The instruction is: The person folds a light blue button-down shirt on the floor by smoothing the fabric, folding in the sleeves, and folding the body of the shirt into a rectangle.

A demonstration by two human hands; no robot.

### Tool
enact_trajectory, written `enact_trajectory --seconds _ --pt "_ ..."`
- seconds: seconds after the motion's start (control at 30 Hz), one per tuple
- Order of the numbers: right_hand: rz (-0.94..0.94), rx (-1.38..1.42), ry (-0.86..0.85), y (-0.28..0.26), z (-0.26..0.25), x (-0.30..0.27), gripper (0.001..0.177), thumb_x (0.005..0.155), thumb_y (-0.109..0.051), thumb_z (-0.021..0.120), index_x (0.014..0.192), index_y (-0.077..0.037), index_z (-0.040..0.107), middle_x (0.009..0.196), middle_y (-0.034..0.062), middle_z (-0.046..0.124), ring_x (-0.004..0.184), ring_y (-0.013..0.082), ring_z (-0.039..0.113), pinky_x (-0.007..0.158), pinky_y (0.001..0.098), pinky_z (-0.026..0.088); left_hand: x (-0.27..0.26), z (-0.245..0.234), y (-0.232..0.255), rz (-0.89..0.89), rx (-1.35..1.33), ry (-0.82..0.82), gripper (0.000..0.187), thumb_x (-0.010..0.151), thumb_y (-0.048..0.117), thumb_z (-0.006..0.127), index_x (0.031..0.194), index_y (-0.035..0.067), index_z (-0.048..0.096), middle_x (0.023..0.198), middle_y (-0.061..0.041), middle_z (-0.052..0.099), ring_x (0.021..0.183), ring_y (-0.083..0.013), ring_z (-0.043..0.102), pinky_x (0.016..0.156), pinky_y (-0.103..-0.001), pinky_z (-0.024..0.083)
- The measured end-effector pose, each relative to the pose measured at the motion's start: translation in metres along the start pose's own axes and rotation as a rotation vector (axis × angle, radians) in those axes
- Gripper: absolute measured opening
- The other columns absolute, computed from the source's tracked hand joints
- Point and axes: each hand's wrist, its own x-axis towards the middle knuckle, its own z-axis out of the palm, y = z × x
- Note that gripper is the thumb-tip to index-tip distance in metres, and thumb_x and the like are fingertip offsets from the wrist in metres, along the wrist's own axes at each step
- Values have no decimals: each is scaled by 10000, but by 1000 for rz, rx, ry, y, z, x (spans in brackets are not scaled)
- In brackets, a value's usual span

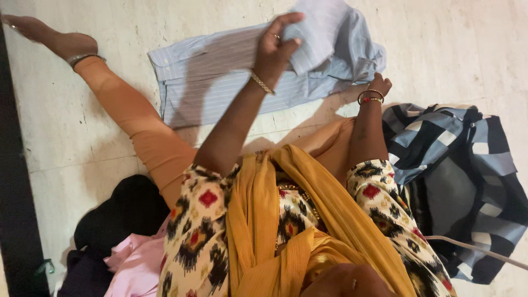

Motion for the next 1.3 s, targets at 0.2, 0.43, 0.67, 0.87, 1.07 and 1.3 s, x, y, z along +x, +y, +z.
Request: enact_trajectory --seconds 0.2,0.43,0.67,0.87,1.07,1.3 --pt "-128 -164 46 1 6 2 572 772 -151 800 1250 39 550 1161 203 667 1044 287 664 924 358 522 -28 -38 107 180 301 78 365 957 129 826 1247 23 632 1150 -80 656 1020 -152 643 922 -324 589" --pt "226 -313 -427 2 9 -13 131 927 -158 613 1038 -107 661 778 87 693 569 196 649 472 354 511 -70 -59 176 211 652 -26 519 922 115 701 1409 40 536 1317 -62 612 1227 -163 600 1097 -335 516" --pt "76 -342 -730 -7 13 -28 141 996 -87 586 1037 -94 721 775 84 667 586 173 617 526 324 521 -115 -75 185 -90 352 150 341 937 139 682 1254 24 634 1277 -60 621 1215 -166 546 1118 -325 439" --pt "-302 -598 -1641 21 37 -47 187 961 -59 642 1101 9 745 974 113 782 797 158 759 682 293 629 -96 -22 183 87 466 -118 305 1025 181 604 1296 49 656 1342 -72 659 1314 -198 582 1186 -347 448" --pt "-187 -1200 -1744 38 56 -98 298 891 -54 698 1168 49 738 1055 150 783 858 222 751 704 348 607 -5 71 110 171 78 -226 293 1066 288 645 1280 89 664 1300 -80 656 1106 -175 719 953 -371 675" --pt "-937 -771 -1534 18 65 -190 369 924 -163 679 1251 6 695 1180 179 728 1019 295 693 868 406 550 66 195 29 319 273 -210 199 1078 274 666 1082 91 744 831 -25 764 716 -128 711 660 -304 548"
